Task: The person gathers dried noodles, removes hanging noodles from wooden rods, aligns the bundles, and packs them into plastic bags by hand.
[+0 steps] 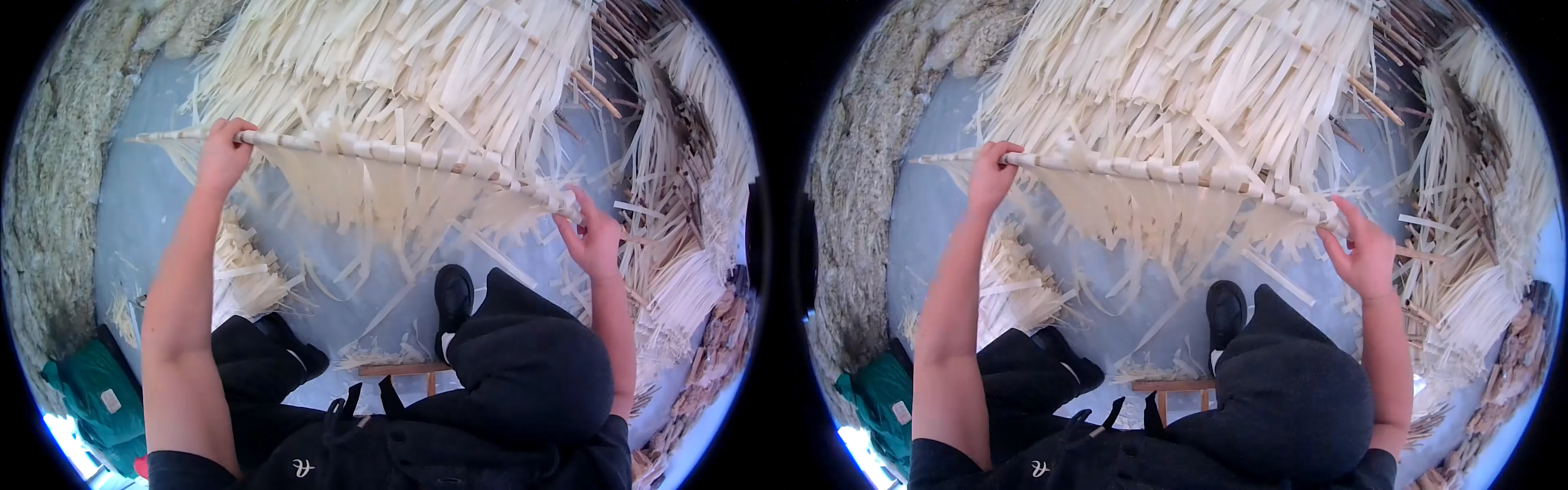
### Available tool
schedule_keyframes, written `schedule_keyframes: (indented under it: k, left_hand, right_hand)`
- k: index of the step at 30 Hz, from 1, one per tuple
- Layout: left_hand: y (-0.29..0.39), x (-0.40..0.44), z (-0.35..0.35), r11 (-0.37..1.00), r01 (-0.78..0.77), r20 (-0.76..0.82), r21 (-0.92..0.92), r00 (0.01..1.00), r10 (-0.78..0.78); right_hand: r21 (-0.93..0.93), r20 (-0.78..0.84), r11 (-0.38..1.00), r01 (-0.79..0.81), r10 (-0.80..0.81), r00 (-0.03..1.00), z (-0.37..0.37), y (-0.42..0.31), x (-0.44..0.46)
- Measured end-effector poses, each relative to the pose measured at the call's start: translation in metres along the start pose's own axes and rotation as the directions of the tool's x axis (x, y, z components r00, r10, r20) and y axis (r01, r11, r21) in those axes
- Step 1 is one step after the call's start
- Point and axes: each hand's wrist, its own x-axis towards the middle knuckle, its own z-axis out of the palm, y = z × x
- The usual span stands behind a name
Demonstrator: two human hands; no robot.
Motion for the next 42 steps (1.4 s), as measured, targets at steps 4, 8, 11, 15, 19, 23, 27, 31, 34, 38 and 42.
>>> schedule_keyframes:
  k: [4, 8, 11, 15, 19, 23, 27, 31, 34, 38, 42]
  left_hand:
    - [0.010, -0.007, -0.055, 0.969, -0.047, 0.086, -0.244, 0.994, 0.070]
    - [0.021, -0.024, -0.072, 0.940, 0.027, 0.082, -0.340, 0.997, 0.001]
    - [-0.023, -0.041, -0.005, 0.998, -0.012, 0.106, -0.069, 0.994, 0.019]
    - [-0.017, -0.041, 0.008, 0.998, -0.018, -0.104, -0.065, 0.994, 0.011]
    - [0.024, -0.036, -0.050, 0.937, 0.170, 0.108, -0.306, 0.984, -0.144]
    - [0.022, -0.072, -0.001, 0.985, 0.111, 0.079, -0.133, 0.992, -0.101]
    - [0.030, -0.076, 0.020, 0.997, 0.078, 0.079, -0.009, 0.994, -0.077]
    - [0.038, -0.066, -0.016, 0.952, 0.187, 0.076, -0.243, 0.982, -0.174]
    - [0.044, -0.066, -0.043, 0.955, 0.131, 0.126, -0.268, 0.987, -0.100]
    - [-0.021, -0.101, 0.052, 0.989, 0.141, 0.280, 0.036, 0.949, -0.146]
    - [0.012, -0.091, 0.031, 0.984, 0.163, 0.359, 0.065, 0.917, -0.175]
  right_hand:
    - [0.264, 0.095, 0.964, -0.035, 0.010, 0.995, -0.040, 0.005, 0.002]
    - [0.334, 0.088, 0.938, -0.089, 0.063, 0.994, -0.062, 0.001, -0.004]
    - [0.196, 0.127, 0.977, -0.085, 0.061, 0.990, 0.014, 0.013, -0.007]
    - [0.071, -0.078, 0.997, 0.008, -0.003, 0.997, 0.022, 0.001, -0.004]
    - [0.158, -0.010, 0.974, -0.160, 0.164, 0.986, -0.045, -0.017, -0.009]
    - [0.065, 0.213, 0.990, -0.126, 0.110, 0.971, -0.009, 0.021, -0.024]
    - [0.033, 0.061, 0.997, -0.074, 0.072, 0.996, 0.018, 0.031, -0.027]
    - [0.164, -0.069, 0.980, -0.116, 0.129, 0.989, -0.020, 0.013, -0.024]
    - [0.222, 0.040, 0.953, -0.207, 0.203, 0.978, -0.045, -0.007, -0.018]
    - [-0.019, 0.222, 0.983, -0.180, 0.180, 0.958, 0.021, 0.043, -0.026]
    - [0.077, 0.088, 0.986, -0.151, 0.144, 0.986, 0.019, 0.036, -0.023]
